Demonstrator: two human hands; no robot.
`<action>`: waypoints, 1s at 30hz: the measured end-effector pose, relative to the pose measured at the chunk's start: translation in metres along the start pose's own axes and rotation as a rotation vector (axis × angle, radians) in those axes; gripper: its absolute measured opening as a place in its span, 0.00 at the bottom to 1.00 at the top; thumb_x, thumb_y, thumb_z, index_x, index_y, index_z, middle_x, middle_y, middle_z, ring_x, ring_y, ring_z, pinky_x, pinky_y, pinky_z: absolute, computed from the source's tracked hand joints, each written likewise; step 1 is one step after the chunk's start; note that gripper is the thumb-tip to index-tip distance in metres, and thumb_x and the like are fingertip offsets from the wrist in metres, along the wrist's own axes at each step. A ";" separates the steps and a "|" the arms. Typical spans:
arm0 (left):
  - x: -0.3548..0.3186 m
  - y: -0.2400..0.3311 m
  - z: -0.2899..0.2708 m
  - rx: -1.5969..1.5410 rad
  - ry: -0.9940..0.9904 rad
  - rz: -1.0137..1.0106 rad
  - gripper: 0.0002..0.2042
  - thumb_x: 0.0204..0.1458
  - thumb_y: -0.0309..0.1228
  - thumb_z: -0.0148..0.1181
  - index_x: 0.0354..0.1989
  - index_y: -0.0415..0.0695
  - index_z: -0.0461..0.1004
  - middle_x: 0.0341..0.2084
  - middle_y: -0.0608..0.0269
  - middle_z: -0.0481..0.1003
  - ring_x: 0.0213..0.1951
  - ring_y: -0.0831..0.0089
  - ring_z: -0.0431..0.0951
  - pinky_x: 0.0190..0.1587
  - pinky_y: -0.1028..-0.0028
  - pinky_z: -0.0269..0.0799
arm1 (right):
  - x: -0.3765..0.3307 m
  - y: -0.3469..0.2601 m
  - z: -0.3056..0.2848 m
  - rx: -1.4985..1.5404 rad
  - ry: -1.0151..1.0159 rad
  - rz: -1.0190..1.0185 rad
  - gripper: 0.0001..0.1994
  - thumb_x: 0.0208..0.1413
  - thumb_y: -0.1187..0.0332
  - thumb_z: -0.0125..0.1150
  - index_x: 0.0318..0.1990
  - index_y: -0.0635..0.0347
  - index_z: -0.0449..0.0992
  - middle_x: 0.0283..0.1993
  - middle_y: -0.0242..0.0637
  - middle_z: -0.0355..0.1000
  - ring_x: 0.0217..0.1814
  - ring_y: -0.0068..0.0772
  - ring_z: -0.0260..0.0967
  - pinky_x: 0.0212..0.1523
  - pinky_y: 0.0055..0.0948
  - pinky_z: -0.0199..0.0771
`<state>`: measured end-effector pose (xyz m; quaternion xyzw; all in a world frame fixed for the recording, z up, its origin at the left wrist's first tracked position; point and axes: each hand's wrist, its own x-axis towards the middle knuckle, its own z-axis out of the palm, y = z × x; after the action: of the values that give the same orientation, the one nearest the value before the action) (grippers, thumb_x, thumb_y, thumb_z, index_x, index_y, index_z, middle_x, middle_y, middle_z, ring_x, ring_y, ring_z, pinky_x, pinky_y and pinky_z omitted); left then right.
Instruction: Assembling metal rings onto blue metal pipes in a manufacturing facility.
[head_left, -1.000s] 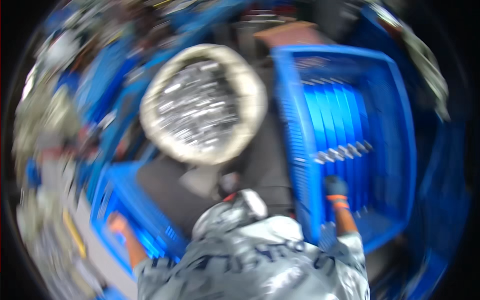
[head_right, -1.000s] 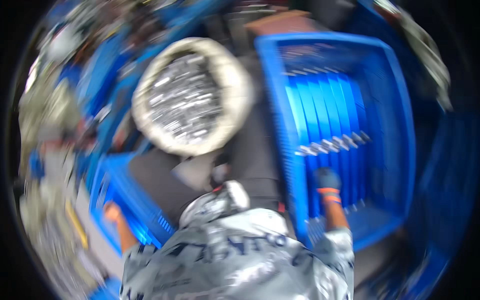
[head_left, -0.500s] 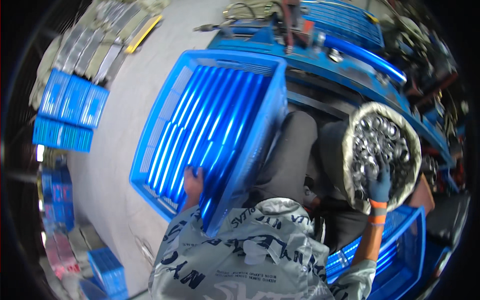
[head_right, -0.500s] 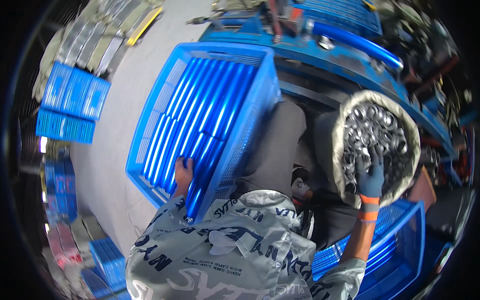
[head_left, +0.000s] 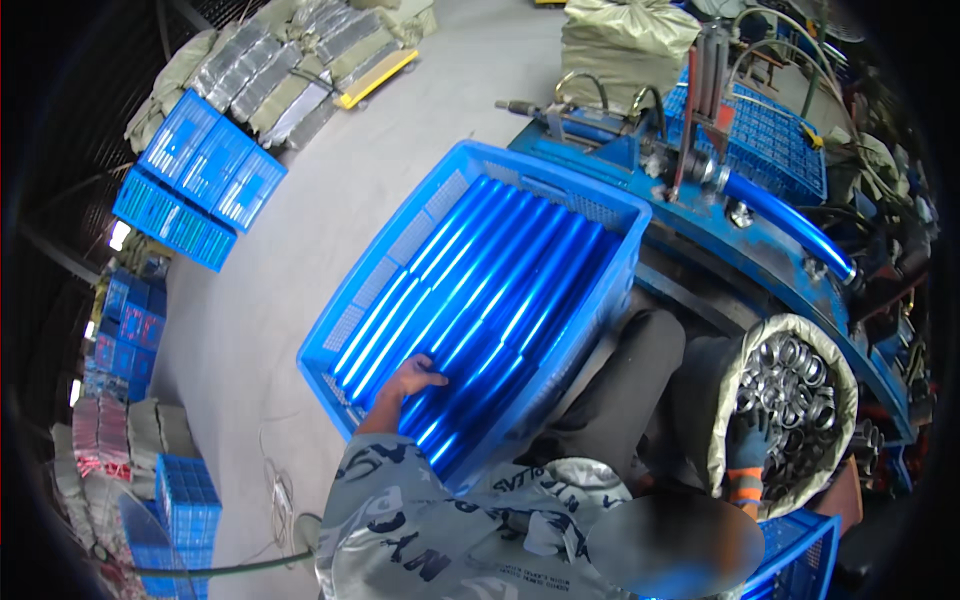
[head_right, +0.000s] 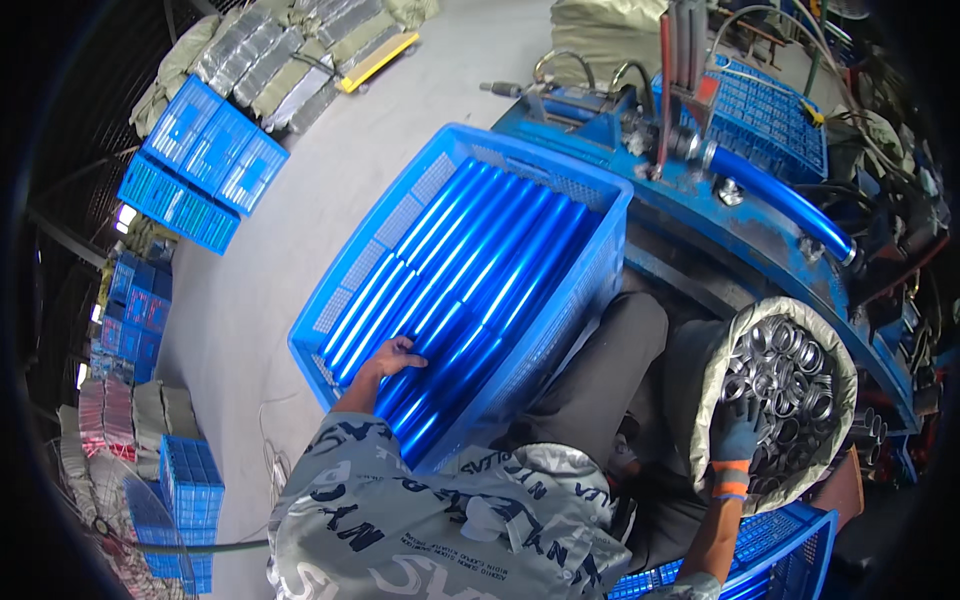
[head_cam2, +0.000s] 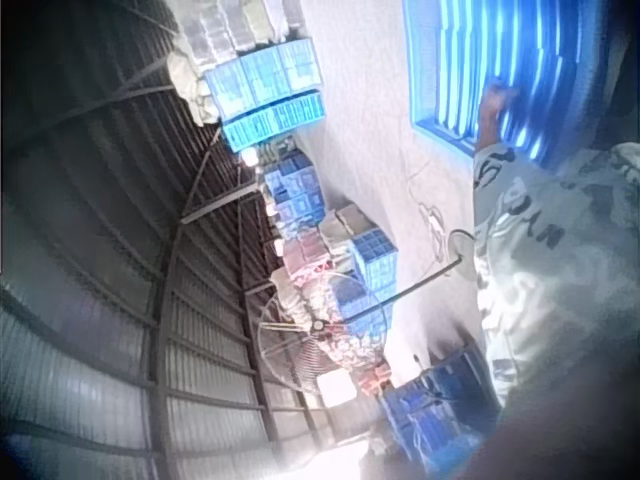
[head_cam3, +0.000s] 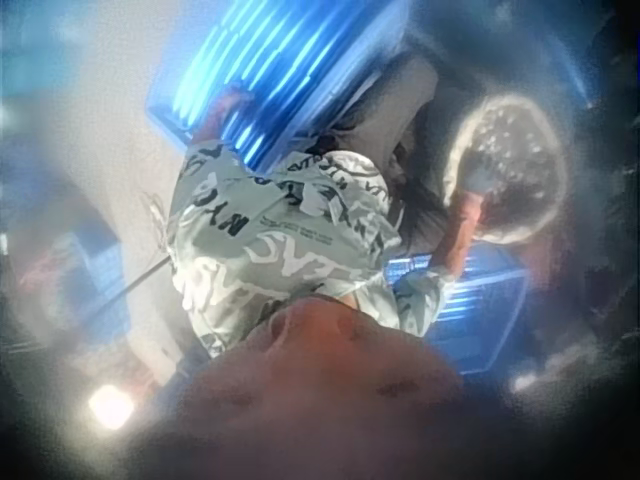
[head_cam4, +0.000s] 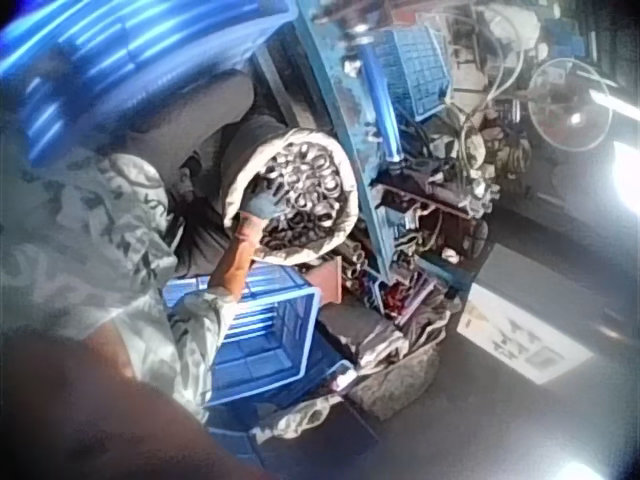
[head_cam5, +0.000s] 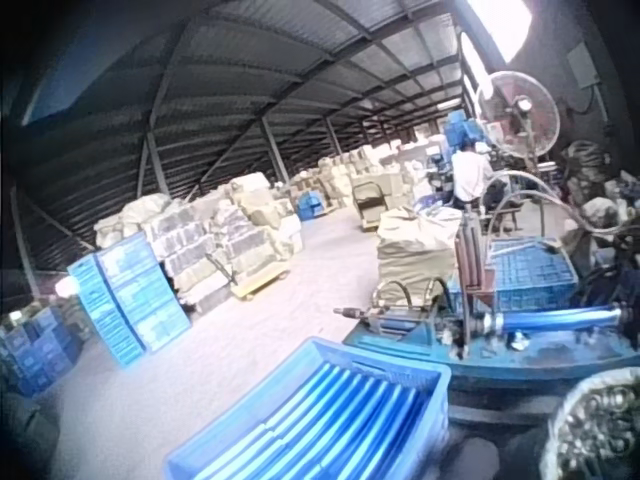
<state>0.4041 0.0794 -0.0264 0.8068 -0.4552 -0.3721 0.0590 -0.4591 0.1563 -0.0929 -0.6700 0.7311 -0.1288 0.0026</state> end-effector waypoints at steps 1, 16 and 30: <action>0.001 0.008 -0.008 -0.044 0.023 0.004 0.50 0.42 0.53 0.93 0.71 0.35 0.79 0.65 0.43 0.82 0.67 0.54 0.82 0.72 0.60 0.76 | 0.001 -0.002 0.002 -0.011 0.043 -0.054 0.14 0.66 0.59 0.70 0.53 0.53 0.92 0.77 0.56 0.76 0.81 0.70 0.67 0.80 0.66 0.65; -0.191 0.481 0.113 0.309 -0.008 1.283 0.36 0.46 0.37 0.86 0.64 0.36 0.81 0.57 0.43 0.86 0.59 0.42 0.87 0.63 0.54 0.83 | -0.036 0.003 -0.046 1.023 -0.198 0.444 0.11 0.67 0.64 0.78 0.48 0.62 0.92 0.40 0.41 0.89 0.39 0.33 0.84 0.44 0.38 0.85; -0.260 0.540 0.179 0.491 -0.255 1.594 0.31 0.48 0.37 0.80 0.64 0.48 0.83 0.42 0.55 0.84 0.45 0.47 0.88 0.49 0.52 0.84 | -0.069 -0.057 -0.178 2.094 0.304 0.568 0.17 0.63 0.63 0.85 0.54 0.61 0.88 0.63 0.42 0.86 0.63 0.43 0.86 0.63 0.45 0.91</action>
<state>-0.1660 0.0128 0.2221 0.1858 -0.9595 -0.1979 0.0750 -0.4275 0.2530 0.0786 -0.1198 0.3798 -0.7624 0.5101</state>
